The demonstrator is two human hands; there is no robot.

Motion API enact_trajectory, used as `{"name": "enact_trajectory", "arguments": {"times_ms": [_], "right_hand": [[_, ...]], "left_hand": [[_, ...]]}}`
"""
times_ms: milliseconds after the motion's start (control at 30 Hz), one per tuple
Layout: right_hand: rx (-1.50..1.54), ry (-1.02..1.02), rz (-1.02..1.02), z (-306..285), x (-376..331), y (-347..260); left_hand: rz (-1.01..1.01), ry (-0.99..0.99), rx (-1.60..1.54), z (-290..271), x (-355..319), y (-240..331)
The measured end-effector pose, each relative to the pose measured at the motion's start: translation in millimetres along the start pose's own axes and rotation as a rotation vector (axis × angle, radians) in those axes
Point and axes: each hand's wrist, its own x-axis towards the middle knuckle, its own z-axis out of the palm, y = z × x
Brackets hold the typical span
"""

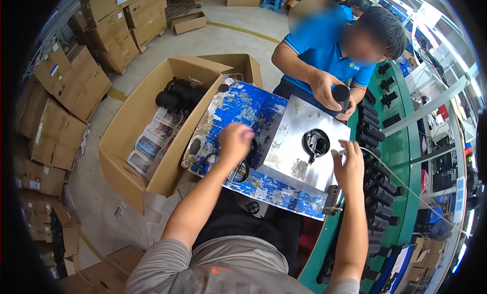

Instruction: The person assembles plastic components by placing circular frames onto a mounting fixture, pressing them with cylindrical housings, and retrieving parts from a cardboard box by hand.

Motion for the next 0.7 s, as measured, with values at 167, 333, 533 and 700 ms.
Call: {"name": "enact_trajectory", "arguments": {"times_ms": [167, 333, 533, 700], "right_hand": [[0.727, -0.245, 0.063, 0, -119, -78], [1.384, -0.527, 0.621, 67, -203, -103], [1.355, -0.535, 0.621, 73, -224, -87], [1.81, -0.431, 0.793, 88, -210, -109]], "left_hand": [[-0.298, -0.131, 0.21, 25, -49, -66], [-0.312, 0.023, 0.17, 24, -53, -75], [-0.346, 0.076, -0.597, -23, -39, 33], [-0.614, -0.383, -1.103, -15, -157, 45]]}}
